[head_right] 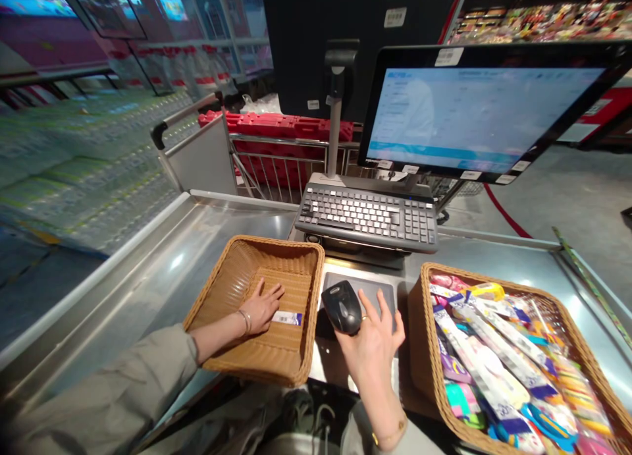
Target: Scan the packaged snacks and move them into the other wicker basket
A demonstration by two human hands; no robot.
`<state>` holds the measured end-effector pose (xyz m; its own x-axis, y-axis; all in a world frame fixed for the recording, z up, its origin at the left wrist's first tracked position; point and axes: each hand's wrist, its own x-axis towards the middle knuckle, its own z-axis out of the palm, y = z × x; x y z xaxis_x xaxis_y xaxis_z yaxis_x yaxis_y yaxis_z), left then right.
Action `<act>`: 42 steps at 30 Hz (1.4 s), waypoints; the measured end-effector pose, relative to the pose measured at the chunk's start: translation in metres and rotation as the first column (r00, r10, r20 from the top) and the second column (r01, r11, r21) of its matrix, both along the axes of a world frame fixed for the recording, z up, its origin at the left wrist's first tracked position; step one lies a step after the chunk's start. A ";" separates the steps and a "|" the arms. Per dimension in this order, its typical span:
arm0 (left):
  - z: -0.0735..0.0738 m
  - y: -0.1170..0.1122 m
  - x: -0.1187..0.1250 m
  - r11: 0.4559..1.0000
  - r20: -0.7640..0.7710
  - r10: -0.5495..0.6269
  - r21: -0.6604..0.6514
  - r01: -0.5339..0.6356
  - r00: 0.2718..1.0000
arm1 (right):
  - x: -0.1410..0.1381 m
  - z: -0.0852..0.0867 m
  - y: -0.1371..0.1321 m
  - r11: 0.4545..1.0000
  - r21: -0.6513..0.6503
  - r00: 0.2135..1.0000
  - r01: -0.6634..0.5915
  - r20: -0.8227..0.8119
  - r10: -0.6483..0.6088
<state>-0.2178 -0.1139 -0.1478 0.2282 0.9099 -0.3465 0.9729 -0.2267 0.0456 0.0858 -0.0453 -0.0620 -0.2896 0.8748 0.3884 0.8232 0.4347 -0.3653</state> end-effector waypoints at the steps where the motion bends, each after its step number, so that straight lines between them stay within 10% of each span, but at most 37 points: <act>1: -0.001 0.001 -0.002 0.998 0.008 0.055 0.026 -0.055 0.998 | 0.000 0.000 0.000 1.000 0.001 1.000 0.001 -0.003 -0.001; 17: -0.027 -0.002 -0.025 0.970 0.022 0.244 -0.006 -0.244 0.969 | 0.008 -0.003 0.000 0.999 0.036 1.000 -0.003 0.005 0.003; 30: -0.002 -0.002 -0.005 0.997 -0.019 0.067 0.035 -0.066 0.998 | 0.015 0.004 -0.007 1.000 0.006 1.000 0.017 -0.004 -0.017; 42: 0.037 0.004 -0.017 0.969 -0.039 0.198 0.158 -0.190 0.979 | 0.025 0.015 -0.014 0.999 0.014 0.999 0.040 -0.020 -0.039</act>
<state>-0.2351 -0.1094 -0.1113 0.0266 0.9780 -0.2069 0.9990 -0.0333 -0.0288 0.1112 -0.0598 -0.0469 -0.2472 0.8798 0.4060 0.8327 0.4071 -0.3753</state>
